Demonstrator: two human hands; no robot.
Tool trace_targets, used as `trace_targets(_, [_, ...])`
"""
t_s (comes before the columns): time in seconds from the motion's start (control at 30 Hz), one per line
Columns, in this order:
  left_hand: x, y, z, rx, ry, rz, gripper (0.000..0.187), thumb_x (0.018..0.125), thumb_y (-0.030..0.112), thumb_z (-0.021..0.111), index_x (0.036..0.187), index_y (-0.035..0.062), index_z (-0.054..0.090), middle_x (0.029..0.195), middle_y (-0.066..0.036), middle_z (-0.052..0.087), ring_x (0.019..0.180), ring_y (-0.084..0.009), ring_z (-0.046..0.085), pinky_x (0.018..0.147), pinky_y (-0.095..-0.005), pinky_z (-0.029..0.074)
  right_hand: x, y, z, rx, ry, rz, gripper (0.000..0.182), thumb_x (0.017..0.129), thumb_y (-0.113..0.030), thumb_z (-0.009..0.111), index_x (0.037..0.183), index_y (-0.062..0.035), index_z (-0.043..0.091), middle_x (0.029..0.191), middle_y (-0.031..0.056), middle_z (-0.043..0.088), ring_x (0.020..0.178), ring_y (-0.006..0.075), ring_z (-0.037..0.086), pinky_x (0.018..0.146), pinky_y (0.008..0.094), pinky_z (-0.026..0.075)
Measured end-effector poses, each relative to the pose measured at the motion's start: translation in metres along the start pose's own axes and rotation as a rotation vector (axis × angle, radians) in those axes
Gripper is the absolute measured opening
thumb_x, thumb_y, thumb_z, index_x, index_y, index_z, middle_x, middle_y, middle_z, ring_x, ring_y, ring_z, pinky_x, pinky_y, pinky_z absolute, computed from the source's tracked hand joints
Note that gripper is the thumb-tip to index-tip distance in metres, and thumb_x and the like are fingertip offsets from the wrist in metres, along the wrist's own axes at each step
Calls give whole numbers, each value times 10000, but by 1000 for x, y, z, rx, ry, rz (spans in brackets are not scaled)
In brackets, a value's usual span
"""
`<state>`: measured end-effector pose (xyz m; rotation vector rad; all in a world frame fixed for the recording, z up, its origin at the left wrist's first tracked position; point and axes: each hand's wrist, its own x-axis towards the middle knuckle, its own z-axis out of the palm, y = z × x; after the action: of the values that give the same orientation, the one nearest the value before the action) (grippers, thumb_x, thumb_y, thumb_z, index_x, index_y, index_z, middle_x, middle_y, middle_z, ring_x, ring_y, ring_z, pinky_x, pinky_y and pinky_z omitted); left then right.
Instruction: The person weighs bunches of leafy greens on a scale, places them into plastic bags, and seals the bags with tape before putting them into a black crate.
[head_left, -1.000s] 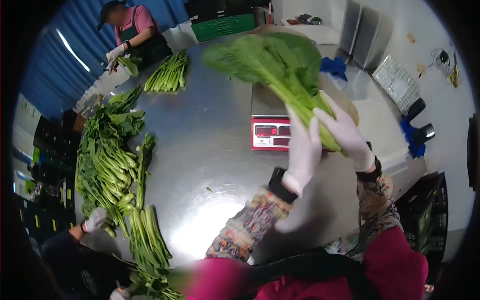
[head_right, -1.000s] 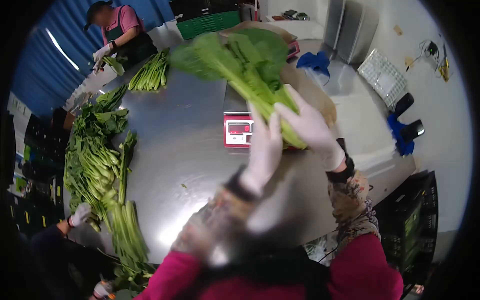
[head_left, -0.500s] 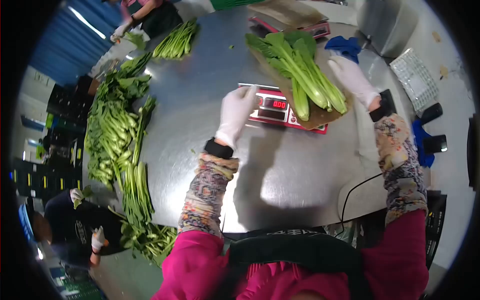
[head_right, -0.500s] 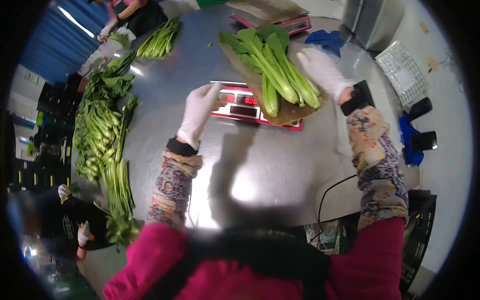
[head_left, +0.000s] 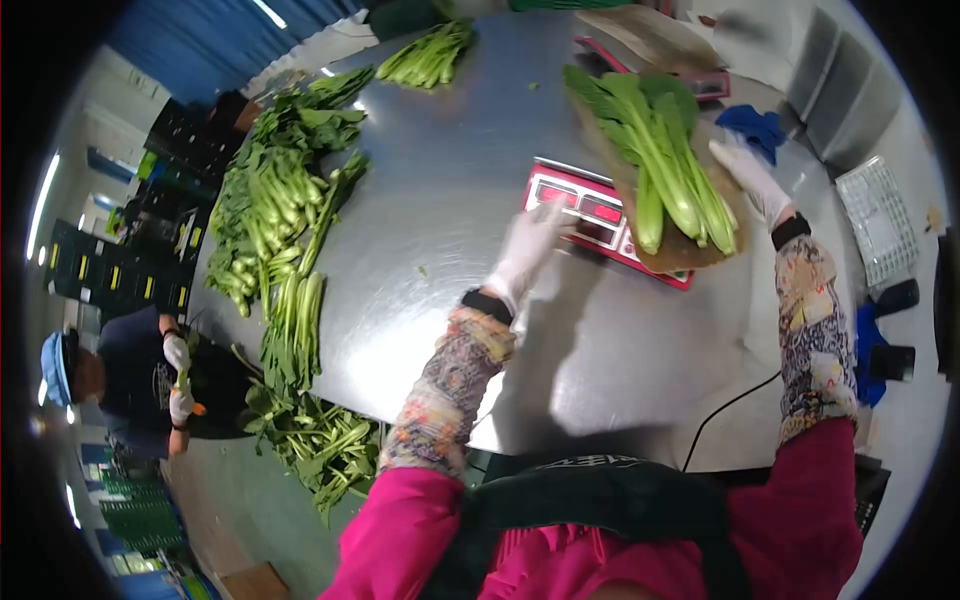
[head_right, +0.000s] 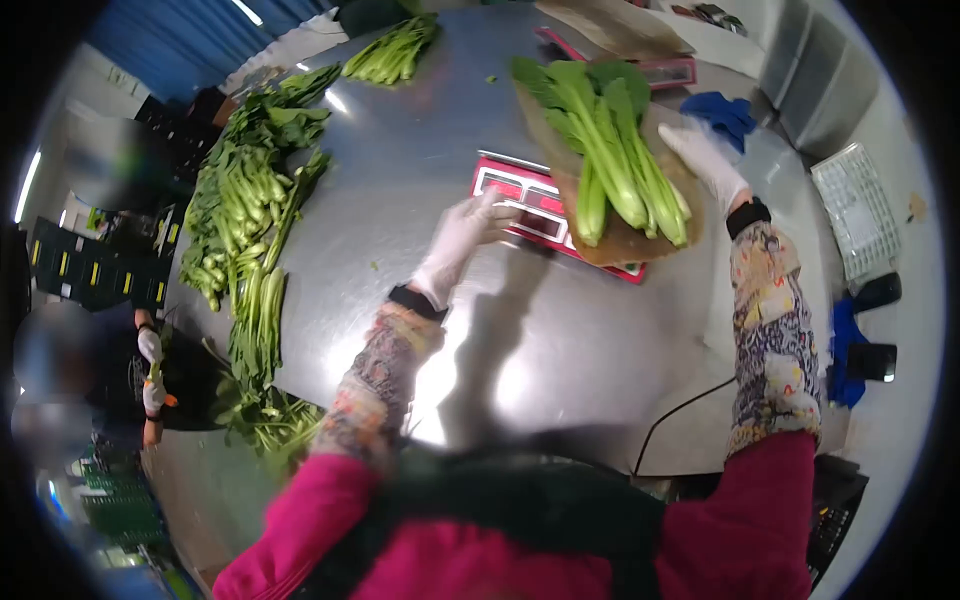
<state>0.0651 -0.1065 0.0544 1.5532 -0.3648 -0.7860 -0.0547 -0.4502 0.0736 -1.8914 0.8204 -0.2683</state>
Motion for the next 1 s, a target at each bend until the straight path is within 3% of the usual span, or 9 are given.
trace_targets(0.07, [10, -4, 18, -10, -279, 64, 555, 970, 450, 440, 1232, -33, 516, 1156, -143, 599, 1060, -191, 583, 886, -331, 481, -13, 6, 27, 14, -201, -269, 357, 950, -321, 520, 1001, 9, 645, 886, 29, 647, 797, 98, 570, 721, 243, 461])
trace_targets(0.1, [-11, 20, 31, 154, -81, -8, 511, 954, 410, 481, 1244, -9, 514, 1144, -127, 610, 1042, -214, 591, 890, -338, 475, -26, 5, 48, 231, -366, -297, 326, 955, -271, 508, 998, 23, 643, 890, 47, 655, 814, 98, 582, 724, 244, 464])
trace_targets(0.17, [2, -7, 12, 297, 109, 97, 427, 916, 270, 539, 1231, -18, 525, 1117, -195, 628, 1048, -283, 606, 878, -361, 471, -115, -70, 83, 190, -396, 182, 304, 958, -217, 483, 1129, 12, 585, 948, 42, 656, 889, 131, 622, 804, 262, 486])
trace_targets(0.27, [-41, -15, -58, 472, 82, 272, 408, 918, 232, 514, 1231, -30, 523, 1111, -267, 612, 1055, -367, 600, 917, -386, 460, -175, -38, 163, 441, -333, -129, 371, 980, -180, 467, 1306, -4, 471, 1194, 60, 563, 1056, 124, 551, 834, 253, 477])
trace_targets(0.4, [-121, -46, -172, 606, -60, 224, 461, 932, 237, 531, 1325, 6, 463, 1188, -204, 609, 1103, -298, 590, 976, -367, 437, -277, -24, 268, 564, -437, 139, 587, 930, -51, 529, 1433, 28, 237, 1290, 136, 472, 1082, 178, 535, 826, 285, 512])
trace_targets(0.6, [-178, -74, -279, 675, -248, 35, 446, 916, 300, 565, 1248, 4, 536, 1110, -231, 627, 1033, -346, 609, 914, -381, 462, -324, -31, 340, 336, -784, 554, 224, 966, -173, 478, 1067, 21, 525, 963, 115, 622, 678, 155, 641, 640, 250, 539])
trace_targets(0.73, [-136, -95, -366, 723, 722, 258, 490, 879, 411, 599, 1159, 8, 597, 1080, -196, 651, 961, -290, 643, 865, -373, 490, -329, -38, 326, 159, -852, 305, 316, 997, -227, 400, 913, 12, 589, 698, 66, 637, 608, 143, 619, 580, 228, 502])
trace_targets(0.8, [-133, -69, -401, 1210, 1045, 148, 405, 825, 381, 648, 993, 13, 662, 965, -213, 662, 891, -324, 654, 768, -389, 515, -333, -33, 324, 92, -783, 231, 276, 985, -178, 438, 913, 23, 613, 779, 76, 679, 612, 113, 615, 586, 226, 497])
trace_targets(1.0, [-141, -107, -484, 1536, 1001, 51, 154, 812, 150, 573, 720, 79, 674, 698, -146, 650, 695, -342, 657, 606, -436, 512, -340, -28, 311, -38, -555, -55, 256, 997, -178, 432, 1021, 12, 601, 803, 34, 649, 727, 99, 595, 669, 228, 480])
